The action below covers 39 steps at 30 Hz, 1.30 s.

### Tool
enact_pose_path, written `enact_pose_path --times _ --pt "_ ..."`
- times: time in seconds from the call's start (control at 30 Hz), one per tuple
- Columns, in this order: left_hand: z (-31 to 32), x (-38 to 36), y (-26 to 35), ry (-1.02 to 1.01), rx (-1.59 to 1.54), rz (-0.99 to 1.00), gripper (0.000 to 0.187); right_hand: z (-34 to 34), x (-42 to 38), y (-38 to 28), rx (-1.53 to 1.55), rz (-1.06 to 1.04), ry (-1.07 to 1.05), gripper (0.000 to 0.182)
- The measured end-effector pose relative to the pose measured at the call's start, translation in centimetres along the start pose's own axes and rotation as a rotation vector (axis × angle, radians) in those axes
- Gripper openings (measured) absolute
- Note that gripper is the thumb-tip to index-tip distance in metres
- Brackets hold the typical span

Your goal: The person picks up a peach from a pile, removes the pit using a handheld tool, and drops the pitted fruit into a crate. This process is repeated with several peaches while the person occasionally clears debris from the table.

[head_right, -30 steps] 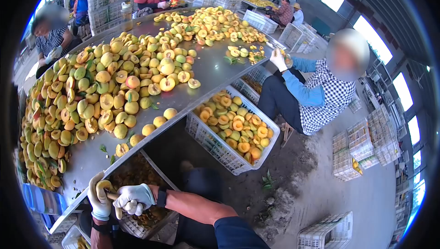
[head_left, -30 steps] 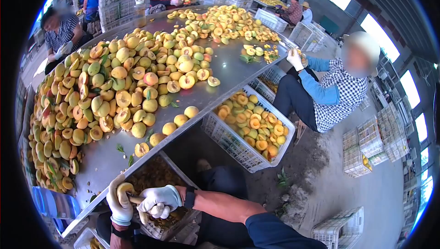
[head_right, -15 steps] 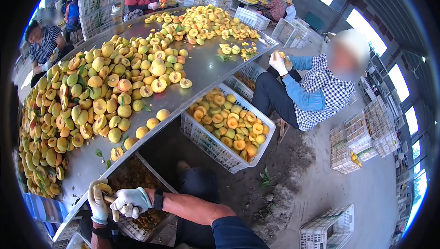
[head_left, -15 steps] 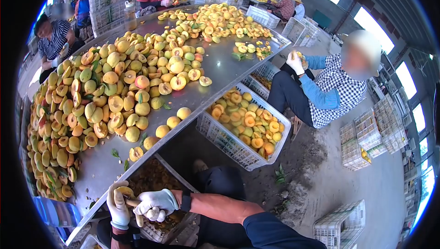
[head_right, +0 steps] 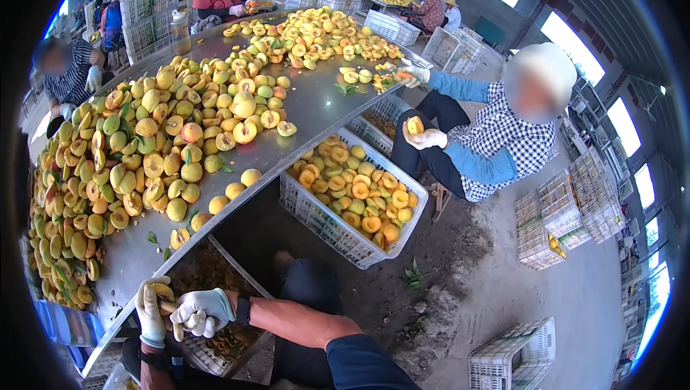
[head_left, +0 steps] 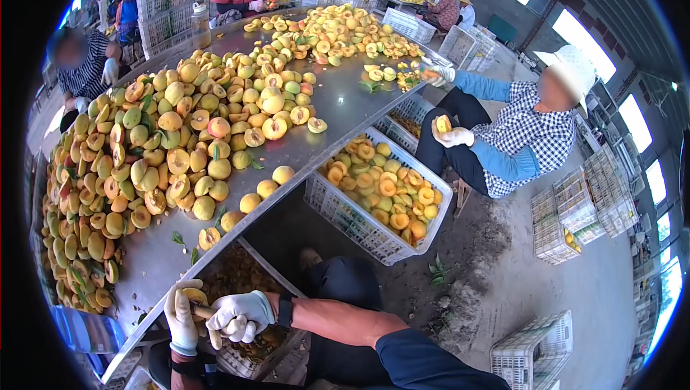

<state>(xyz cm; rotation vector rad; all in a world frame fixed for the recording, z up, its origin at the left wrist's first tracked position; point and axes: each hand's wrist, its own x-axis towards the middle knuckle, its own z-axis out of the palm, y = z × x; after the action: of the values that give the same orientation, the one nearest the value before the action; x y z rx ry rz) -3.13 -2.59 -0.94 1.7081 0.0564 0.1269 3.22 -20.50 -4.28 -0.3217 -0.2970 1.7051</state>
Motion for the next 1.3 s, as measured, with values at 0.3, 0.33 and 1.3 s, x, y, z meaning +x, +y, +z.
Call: enact_pose_path --times 0.3,0.33,1.3 --pt "-0.4 -1.8 -0.6 -0.026 0.037 -0.049 0.065 0.5 0.0 1.1 0.032 0.068 0.006 0.039" --pt "-0.3 -1.6 -0.8 -0.024 0.039 -0.048 0.065 0.5 -0.2 1.1 0.039 0.06 0.013 0.039" --pt "-0.8 -6.5 -0.5 0.065 0.937 0.288 0.066 1.9 -0.7 0.9 -2.06 0.404 1.001 0.025"
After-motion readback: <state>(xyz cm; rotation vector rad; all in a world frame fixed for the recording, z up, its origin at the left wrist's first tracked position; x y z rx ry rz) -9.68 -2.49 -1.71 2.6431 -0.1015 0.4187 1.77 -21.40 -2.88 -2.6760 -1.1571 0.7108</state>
